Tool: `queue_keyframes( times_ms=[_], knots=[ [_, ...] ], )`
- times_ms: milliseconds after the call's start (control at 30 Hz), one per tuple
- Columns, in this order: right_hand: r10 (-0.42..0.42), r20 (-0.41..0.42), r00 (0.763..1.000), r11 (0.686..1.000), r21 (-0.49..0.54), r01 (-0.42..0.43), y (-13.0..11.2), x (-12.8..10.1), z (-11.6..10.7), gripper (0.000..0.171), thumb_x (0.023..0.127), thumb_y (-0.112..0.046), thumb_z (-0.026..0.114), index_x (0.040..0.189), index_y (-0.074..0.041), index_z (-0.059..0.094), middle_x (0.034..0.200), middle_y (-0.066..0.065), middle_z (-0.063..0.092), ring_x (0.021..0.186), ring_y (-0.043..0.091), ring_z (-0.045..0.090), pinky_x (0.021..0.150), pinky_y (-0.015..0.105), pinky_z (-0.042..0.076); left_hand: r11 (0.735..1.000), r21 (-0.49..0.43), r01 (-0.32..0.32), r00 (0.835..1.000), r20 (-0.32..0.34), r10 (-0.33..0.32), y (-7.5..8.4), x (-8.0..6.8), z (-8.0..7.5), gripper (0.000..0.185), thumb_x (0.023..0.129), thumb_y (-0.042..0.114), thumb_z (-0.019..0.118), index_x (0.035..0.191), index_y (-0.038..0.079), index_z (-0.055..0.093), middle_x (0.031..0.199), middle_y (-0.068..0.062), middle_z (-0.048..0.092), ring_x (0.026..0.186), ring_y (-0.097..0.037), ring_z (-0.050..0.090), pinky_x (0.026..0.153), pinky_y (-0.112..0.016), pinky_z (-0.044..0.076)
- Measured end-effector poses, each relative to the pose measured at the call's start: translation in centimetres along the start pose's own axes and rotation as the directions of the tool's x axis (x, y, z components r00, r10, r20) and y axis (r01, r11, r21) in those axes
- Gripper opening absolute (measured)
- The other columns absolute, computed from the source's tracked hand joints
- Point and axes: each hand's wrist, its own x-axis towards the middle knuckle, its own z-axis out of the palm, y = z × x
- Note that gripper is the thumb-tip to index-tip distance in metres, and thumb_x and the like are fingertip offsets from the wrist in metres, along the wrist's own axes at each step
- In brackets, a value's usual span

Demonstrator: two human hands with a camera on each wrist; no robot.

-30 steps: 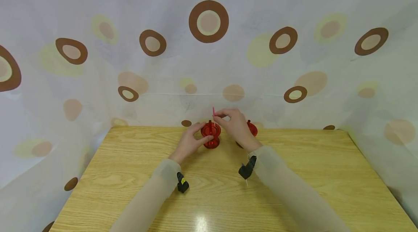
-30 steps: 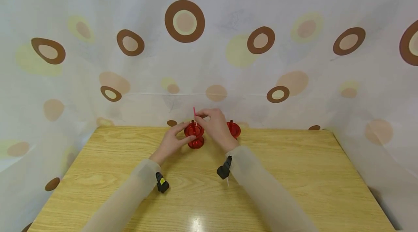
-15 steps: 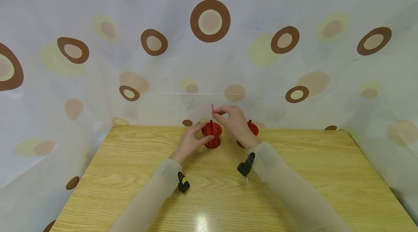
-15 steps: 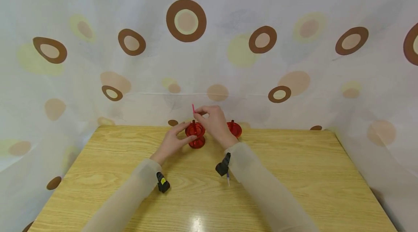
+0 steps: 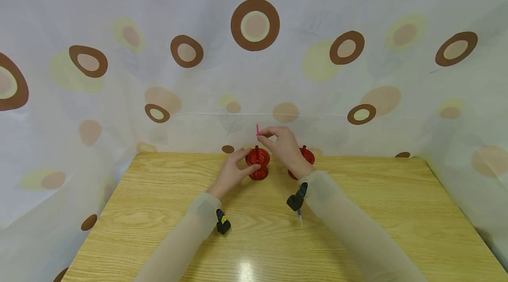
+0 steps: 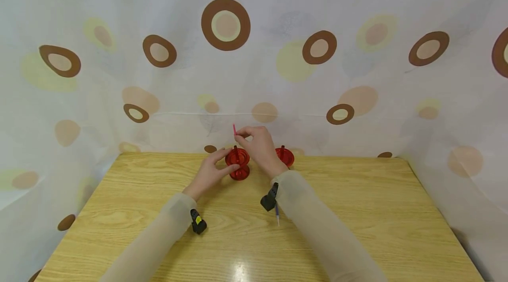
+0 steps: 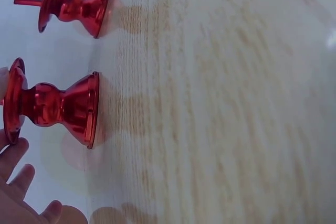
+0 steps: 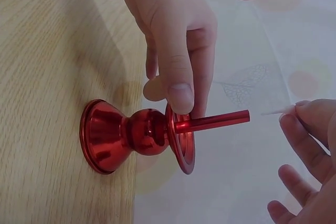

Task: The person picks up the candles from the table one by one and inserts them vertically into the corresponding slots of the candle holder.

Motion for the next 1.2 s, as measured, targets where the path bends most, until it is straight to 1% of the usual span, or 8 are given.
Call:
queue_keyframes(
  times_ms=[300, 567, 867, 1100, 1200],
  knots=[
    [-0.016, -0.012, 1.0, 1.0, -0.001, 0.016, 0.1, 0.2, 0.4, 0.015, 0.099, -0.015, 0.072, 0.107, -0.005, 0.08, 0.106, 0.011, 0.078, 0.11, 0.03, 0.066, 0.099, 0.056, 0.051, 1.0, 0.002, 0.001, 1.0, -0.003, -0.001, 0.2, 0.0, 0.0, 0.066, 0.095, 0.034, 0.079, 0.151, 0.009, 0.056, 0.155, -0.01, 0.053, 0.152, -0.036, 0.036, 0.122, -0.058, 0.028],
    [-0.022, -0.001, 1.0, 1.0, -0.012, 0.022, 0.3, 0.5, 0.5, 0.02, 0.1, -0.017, 0.071, 0.11, -0.001, 0.079, 0.105, 0.011, 0.077, 0.109, 0.03, 0.065, 0.099, 0.054, 0.052, 1.0, 0.008, -0.009, 1.0, 0.003, 0.009, 0.1, 0.1, -0.1, 0.066, 0.095, 0.033, 0.079, 0.152, 0.008, 0.055, 0.156, -0.011, 0.053, 0.152, -0.036, 0.035, 0.122, -0.058, 0.029],
    [0.001, 0.005, 1.0, 1.0, -0.016, -0.001, 0.9, 0.7, 1.0, 0.02, 0.1, -0.017, 0.071, 0.11, -0.002, 0.08, 0.107, 0.01, 0.077, 0.112, 0.03, 0.064, 0.099, 0.052, 0.051, 1.0, 0.014, -0.005, 1.0, 0.007, 0.005, 0.1, 0.2, -0.2, 0.066, 0.095, 0.033, 0.079, 0.152, 0.008, 0.055, 0.156, -0.011, 0.052, 0.153, -0.035, 0.034, 0.123, -0.058, 0.028],
    [-0.004, 0.012, 1.0, 1.0, 0.012, 0.004, 1.3, 0.8, 1.2, 0.018, 0.1, -0.014, 0.072, 0.107, 0.0, 0.08, 0.105, 0.012, 0.078, 0.107, 0.031, 0.066, 0.1, 0.058, 0.051, 1.0, 0.009, -0.02, 1.0, 0.008, 0.02, -0.2, 0.3, -0.2, 0.065, 0.095, 0.032, 0.079, 0.15, 0.007, 0.056, 0.155, -0.012, 0.053, 0.152, -0.037, 0.034, 0.123, -0.058, 0.028],
    [-0.009, 0.014, 1.0, 1.0, 0.006, 0.008, 1.4, 0.7, 1.2, 0.018, 0.1, -0.015, 0.072, 0.107, 0.0, 0.08, 0.105, 0.012, 0.078, 0.107, 0.031, 0.066, 0.099, 0.057, 0.051, 1.0, 0.006, -0.028, 1.0, 0.01, 0.027, -0.2, 0.3, -0.2, 0.065, 0.095, 0.032, 0.079, 0.15, 0.007, 0.056, 0.154, -0.012, 0.054, 0.152, -0.037, 0.035, 0.123, -0.058, 0.028]
  ],
)
